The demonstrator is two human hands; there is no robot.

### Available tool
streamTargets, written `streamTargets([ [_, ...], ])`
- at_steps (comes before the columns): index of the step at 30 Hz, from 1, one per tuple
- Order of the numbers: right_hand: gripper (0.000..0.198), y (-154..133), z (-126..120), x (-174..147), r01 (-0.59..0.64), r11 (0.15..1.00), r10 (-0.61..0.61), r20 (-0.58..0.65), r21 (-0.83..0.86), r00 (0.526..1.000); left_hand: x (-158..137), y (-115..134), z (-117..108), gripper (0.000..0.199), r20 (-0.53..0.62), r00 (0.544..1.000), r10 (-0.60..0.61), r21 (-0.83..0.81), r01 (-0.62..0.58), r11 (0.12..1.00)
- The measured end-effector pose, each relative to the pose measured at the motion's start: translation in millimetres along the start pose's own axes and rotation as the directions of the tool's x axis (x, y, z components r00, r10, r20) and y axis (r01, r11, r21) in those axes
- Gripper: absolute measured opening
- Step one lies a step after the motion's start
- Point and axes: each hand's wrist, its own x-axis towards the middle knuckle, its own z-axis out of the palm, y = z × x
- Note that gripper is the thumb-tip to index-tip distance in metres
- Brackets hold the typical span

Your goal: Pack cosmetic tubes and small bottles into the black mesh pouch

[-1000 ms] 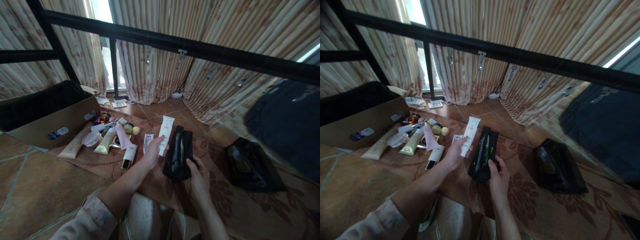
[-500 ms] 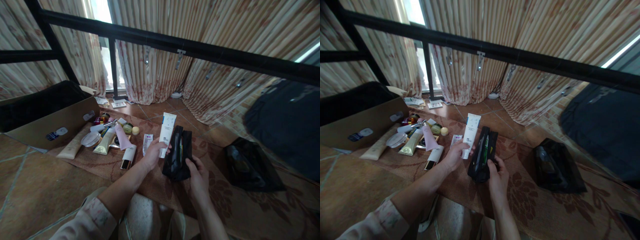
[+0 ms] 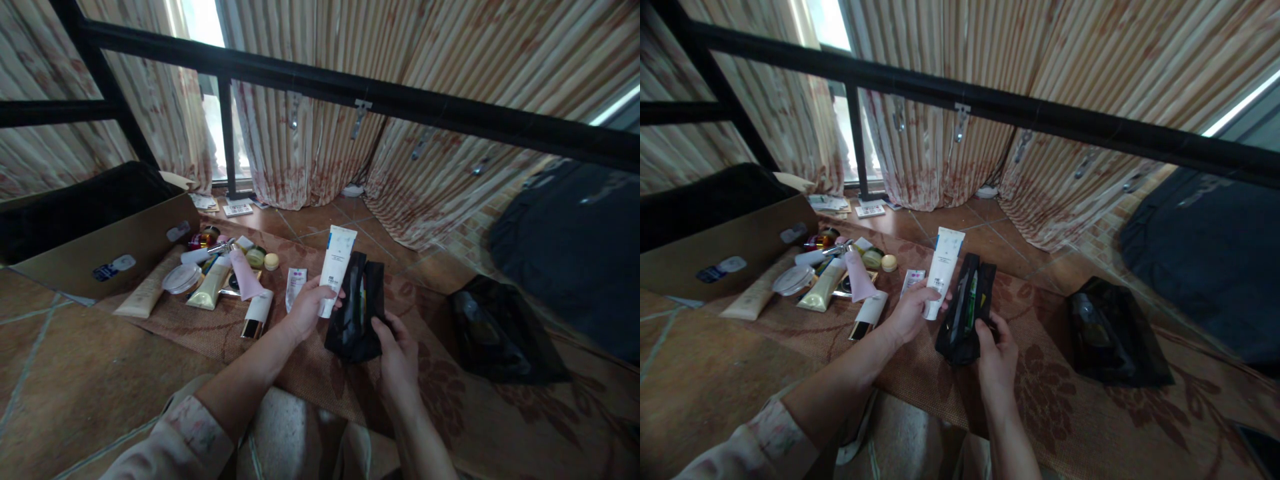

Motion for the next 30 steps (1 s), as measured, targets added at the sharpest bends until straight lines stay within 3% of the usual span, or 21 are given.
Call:
streamTargets([
  [30, 0.038, 0.0, -0.8, -0.2, -0.009, 1.0, 0.009, 0.016, 0.008, 1.0, -0.6, -0.7, 0.3, 0.019, -0.006, 1.0, 0.002, 0.027, -0.002, 1.0],
])
